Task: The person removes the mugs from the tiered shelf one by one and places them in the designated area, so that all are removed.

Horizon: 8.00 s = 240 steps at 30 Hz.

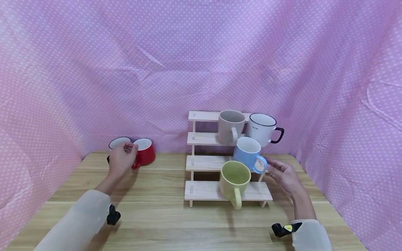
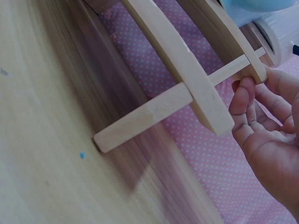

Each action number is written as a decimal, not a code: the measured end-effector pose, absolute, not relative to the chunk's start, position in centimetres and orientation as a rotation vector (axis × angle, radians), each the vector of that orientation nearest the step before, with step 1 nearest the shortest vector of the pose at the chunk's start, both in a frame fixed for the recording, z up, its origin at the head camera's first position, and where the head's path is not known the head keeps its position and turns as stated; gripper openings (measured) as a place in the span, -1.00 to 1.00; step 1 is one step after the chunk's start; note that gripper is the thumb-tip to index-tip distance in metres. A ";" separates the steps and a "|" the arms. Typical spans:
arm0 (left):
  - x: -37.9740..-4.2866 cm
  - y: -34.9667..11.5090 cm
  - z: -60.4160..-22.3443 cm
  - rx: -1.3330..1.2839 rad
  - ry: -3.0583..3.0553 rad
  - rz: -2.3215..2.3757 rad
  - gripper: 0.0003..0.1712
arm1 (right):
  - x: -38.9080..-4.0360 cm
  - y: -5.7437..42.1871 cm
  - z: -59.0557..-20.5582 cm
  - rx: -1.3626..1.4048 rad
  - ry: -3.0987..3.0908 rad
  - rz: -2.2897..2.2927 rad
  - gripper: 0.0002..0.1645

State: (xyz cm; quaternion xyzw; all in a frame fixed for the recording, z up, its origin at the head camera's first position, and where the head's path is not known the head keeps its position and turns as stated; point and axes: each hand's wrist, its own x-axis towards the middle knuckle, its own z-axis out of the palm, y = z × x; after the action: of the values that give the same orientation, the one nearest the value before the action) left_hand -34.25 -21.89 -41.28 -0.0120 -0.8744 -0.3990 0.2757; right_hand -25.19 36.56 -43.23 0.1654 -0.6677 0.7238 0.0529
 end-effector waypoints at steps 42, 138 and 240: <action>-34.7 -8.7 -32.6 -0.803 -2.328 -1.036 -0.76 | -25.0 36.4 -43.2 0.485 -2.027 2.209 -0.61; -30.7 4.9 -31.3 -1.023 -2.161 -2.406 -0.64 | -24.8 36.3 -43.1 0.511 -2.025 2.222 -0.62; -33.7 -16.0 -34.7 -0.542 -1.903 -2.406 -0.69 | -25.3 36.1 -43.3 0.528 -1.975 2.222 -0.58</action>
State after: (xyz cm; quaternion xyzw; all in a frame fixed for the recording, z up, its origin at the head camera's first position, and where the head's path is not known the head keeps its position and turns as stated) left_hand -33.65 -15.95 -34.70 -0.1740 -0.6107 -0.7724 0.0131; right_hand -25.29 36.06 -43.33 0.1745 -0.6529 0.7345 0.0611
